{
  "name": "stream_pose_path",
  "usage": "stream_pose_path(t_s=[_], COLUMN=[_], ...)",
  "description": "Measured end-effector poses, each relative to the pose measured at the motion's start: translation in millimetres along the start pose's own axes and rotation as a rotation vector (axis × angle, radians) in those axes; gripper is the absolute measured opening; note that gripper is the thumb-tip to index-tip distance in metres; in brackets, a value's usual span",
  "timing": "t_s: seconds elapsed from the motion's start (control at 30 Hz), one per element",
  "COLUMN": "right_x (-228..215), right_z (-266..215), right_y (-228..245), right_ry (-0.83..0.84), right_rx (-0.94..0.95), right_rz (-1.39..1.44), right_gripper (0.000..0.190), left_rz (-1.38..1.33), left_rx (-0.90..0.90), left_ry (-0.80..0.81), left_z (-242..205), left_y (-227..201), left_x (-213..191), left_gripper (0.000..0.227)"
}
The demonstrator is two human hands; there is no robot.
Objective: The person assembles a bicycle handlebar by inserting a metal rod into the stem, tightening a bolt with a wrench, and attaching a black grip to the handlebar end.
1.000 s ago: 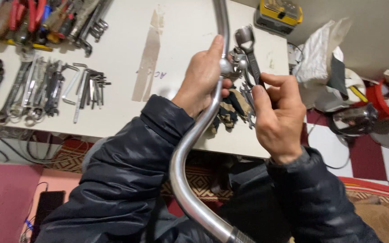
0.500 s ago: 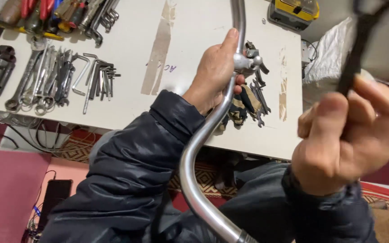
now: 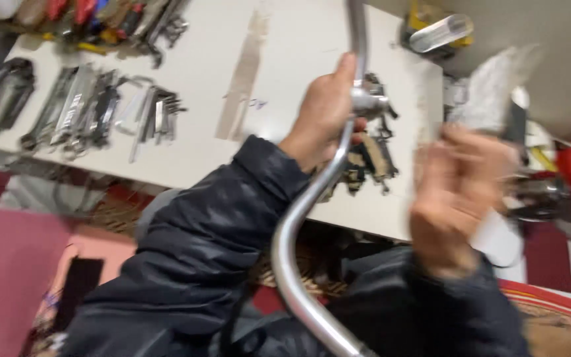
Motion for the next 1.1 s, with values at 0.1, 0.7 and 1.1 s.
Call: stream_pose_path(t_s=[0.1, 0.7, 1.1], right_x=[-37.9, 77.3, 152.8], right_z=[-23.3, 10.9, 7.6], right_y=[32.3, -135.4, -144.7], right_ry=[-0.362, 0.343, 0.608], right_rx=[-0.229, -0.029, -0.213], right_rz=[0.329, -0.248, -0.310], right_gripper=[0.023, 0.022, 0.031], left_rz=[-0.070, -0.177, -0.123], left_rx=[-0.049, -0.004, 0.099], left_ry=[0.003, 0.114, -0.027], left_z=[2.1, -4.1, -11.9], left_y=[10.9, -14.2, -44.6], left_x=[-2.4, -23.5, -45.2], left_gripper=[0.054, 0.037, 0.032])
Point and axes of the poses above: each hand's wrist, its own z-axis towards the middle knuckle, its own x-axis out of the palm, y = z × x, the point moved 7 cm from there along z, towards the middle knuckle, and after that the axes turned 11 degrees about -z, right-handed, at the moved point
